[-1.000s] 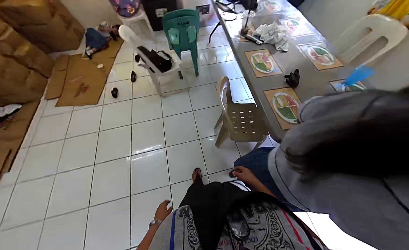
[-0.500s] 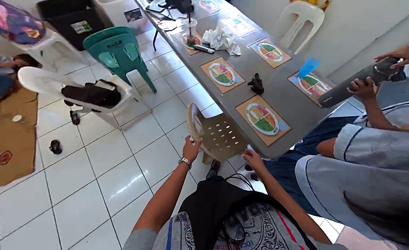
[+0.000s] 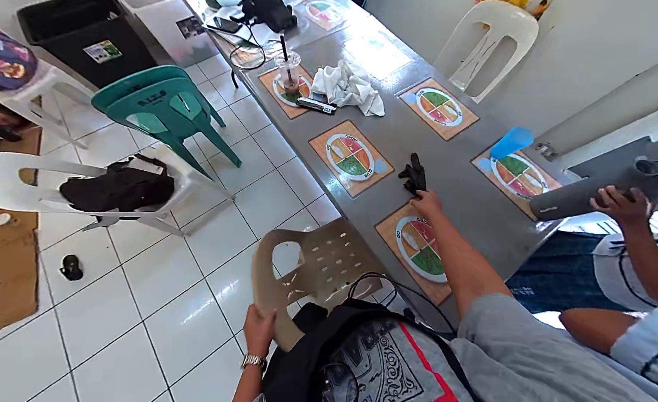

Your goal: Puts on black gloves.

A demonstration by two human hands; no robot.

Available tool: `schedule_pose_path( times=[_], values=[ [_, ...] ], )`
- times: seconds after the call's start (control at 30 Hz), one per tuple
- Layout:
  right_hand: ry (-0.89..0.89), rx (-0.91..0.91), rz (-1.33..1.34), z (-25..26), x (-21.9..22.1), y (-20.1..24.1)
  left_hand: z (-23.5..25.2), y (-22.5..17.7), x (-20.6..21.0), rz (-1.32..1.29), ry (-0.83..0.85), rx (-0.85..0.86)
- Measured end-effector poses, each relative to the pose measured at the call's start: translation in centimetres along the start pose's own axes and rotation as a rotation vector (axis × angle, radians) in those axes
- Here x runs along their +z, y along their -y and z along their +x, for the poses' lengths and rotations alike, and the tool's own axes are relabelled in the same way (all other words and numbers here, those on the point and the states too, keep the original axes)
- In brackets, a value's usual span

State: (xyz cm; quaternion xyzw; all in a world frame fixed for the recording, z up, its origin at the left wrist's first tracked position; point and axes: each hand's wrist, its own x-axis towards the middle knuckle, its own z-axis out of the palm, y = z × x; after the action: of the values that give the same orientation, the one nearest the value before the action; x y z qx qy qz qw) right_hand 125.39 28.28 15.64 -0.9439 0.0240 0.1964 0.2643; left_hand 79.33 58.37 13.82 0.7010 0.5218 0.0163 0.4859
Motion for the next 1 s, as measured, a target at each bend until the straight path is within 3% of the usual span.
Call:
schedule_pose_path(
  times=[0.17, 0.27, 0.4, 0.53, 0.63, 0.7, 0.77, 0.87, 1.0],
  values=[
    [-0.285, -0.119, 0.387, -2.3, -2.1, 1.5, -0.2, 1.0, -2.4, -0.079, -0.153, -0.129],
    [-0.343, -0.174, 0.717, -5.2, -3.6, 1.8, 1.6, -0.7, -2.5, -0.095, -0.077, -0.195],
    [-0.361, -0.314, 0.601, -12.5, -7.5, 4.2, 5.5, -3.5, -1.9, -0.024, 0.108, -0.178],
    [-0.483, -0.444, 0.441, -21.8, -10.1, 7.0, 11.0, -7.6, -1.7, 0.051, 0.256, 0.127],
    [-0.502, -0.456, 0.382, -29.1, -9.9, 8.7, 10.9, -14.2, -1.1, 0.115, 0.289, 0.751],
    [-0.504, -0.432, 0.354, -33.3, -8.9, 9.6, 6.7, -19.3, -0.2, 0.048, 0.502, 0.989],
    [-0.513, -0.4, 0.324, -36.7, -7.3, 10.2, 1.0, -23.9, 0.8, -0.007, 0.835, 1.174],
    [-0.566, -0.328, 0.264, -40.9, -5.1, 10.4, -7.1, -28.5, 2.5, 0.081, 1.283, 1.269],
    [-0.698, -0.183, 0.189, -47.1, -4.0, 9.7, -13.3, -29.3, 4.0, 0.348, 1.478, 1.365]
  ],
)
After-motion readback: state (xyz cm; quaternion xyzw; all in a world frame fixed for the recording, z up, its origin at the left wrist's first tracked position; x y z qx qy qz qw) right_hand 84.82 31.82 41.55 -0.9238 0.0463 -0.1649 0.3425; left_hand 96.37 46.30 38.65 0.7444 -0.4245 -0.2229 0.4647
